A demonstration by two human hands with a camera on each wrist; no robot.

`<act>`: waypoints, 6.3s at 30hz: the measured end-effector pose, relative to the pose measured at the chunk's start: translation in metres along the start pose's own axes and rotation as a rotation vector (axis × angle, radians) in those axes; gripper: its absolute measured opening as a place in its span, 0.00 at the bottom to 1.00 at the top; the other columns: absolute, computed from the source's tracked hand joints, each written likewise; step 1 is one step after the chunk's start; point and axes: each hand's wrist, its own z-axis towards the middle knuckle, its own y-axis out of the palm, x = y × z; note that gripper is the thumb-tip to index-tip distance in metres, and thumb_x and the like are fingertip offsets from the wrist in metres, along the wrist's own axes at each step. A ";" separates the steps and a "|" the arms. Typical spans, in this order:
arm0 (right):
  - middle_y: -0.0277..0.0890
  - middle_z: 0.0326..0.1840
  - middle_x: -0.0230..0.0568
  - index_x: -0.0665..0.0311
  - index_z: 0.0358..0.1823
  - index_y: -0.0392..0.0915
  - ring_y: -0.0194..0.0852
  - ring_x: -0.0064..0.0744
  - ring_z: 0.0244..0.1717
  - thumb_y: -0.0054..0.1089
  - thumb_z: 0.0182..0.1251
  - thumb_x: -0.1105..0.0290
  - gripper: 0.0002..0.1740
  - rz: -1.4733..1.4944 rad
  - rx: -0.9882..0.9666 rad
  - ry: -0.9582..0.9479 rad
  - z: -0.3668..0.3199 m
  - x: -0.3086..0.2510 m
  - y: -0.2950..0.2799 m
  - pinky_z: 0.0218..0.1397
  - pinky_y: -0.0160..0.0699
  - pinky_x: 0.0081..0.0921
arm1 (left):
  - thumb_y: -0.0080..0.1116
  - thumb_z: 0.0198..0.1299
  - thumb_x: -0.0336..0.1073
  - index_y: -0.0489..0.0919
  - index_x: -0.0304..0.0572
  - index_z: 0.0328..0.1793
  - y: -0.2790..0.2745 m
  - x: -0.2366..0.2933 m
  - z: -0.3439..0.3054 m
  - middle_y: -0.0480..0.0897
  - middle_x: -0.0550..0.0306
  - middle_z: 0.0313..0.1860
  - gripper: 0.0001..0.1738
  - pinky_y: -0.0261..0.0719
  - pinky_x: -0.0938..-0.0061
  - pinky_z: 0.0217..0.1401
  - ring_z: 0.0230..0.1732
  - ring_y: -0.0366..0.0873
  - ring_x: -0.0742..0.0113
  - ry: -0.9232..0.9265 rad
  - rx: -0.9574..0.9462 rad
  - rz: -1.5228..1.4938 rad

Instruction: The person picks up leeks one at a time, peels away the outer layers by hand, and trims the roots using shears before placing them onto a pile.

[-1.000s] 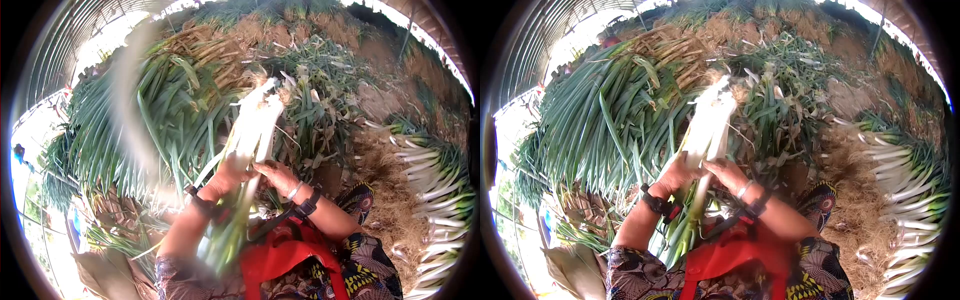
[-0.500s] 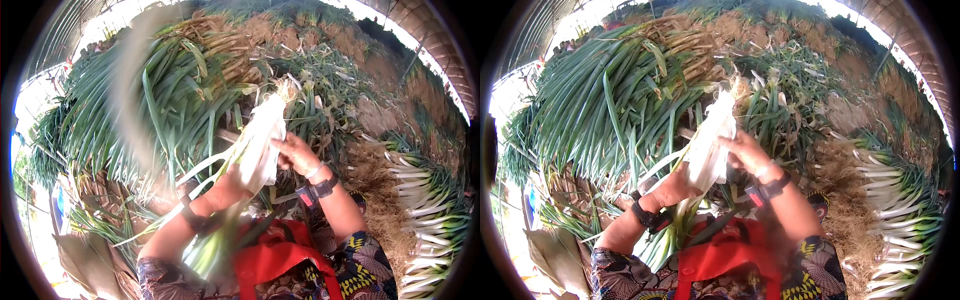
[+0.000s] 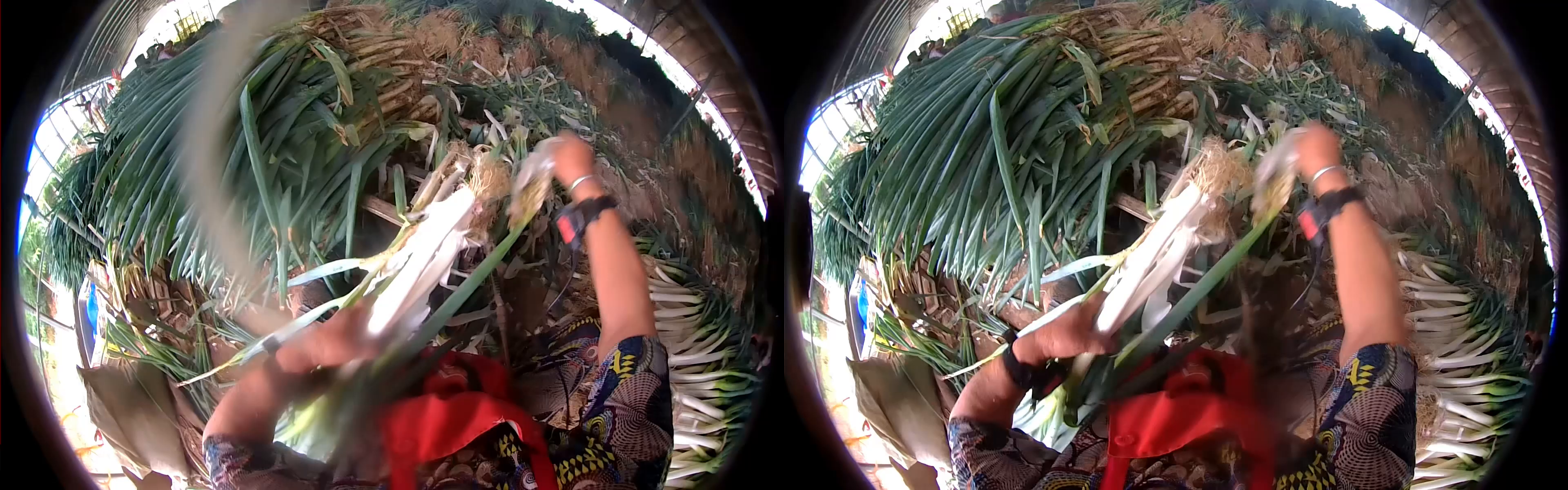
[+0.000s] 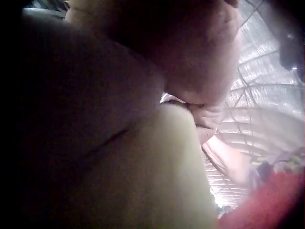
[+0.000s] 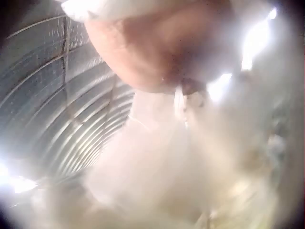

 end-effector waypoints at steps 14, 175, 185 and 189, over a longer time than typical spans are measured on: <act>0.79 0.37 0.34 0.65 0.60 0.72 0.76 0.26 0.32 0.71 0.46 0.74 0.35 1.469 -1.170 0.210 -0.121 -0.126 0.032 0.36 0.74 0.18 | 0.71 0.44 0.25 0.60 0.42 0.72 -0.010 -0.032 -0.008 0.76 0.60 0.50 0.46 0.77 0.75 0.52 0.50 0.74 0.71 0.013 -0.225 -0.838; 0.76 0.36 0.43 0.62 0.42 0.71 0.75 0.47 0.41 0.59 0.47 0.77 0.17 -0.897 0.387 -0.144 -0.047 0.047 -0.256 0.44 0.71 0.41 | 0.61 0.58 0.34 0.79 0.31 0.49 -0.075 -0.079 0.008 0.84 0.54 0.35 0.15 0.80 0.74 0.41 0.36 0.81 0.70 0.077 0.219 0.081; 0.71 0.37 0.42 0.62 0.43 0.71 0.71 0.46 0.43 0.57 0.49 0.79 0.17 -0.875 0.347 -0.323 -0.084 0.011 -0.252 0.49 0.66 0.40 | 0.63 0.62 0.47 0.75 0.34 0.59 0.002 0.074 0.169 0.80 0.54 0.52 0.27 0.72 0.71 0.59 0.55 0.74 0.68 0.502 0.300 -0.364; 0.70 0.37 0.42 0.62 0.46 0.72 0.69 0.45 0.42 0.55 0.48 0.80 0.19 -0.828 0.388 -0.522 -0.093 -0.007 -0.246 0.49 0.65 0.39 | 0.61 0.58 0.61 0.71 0.36 0.63 0.043 0.131 0.178 0.78 0.49 0.53 0.39 0.75 0.68 0.53 0.51 0.76 0.62 0.490 -0.062 -1.130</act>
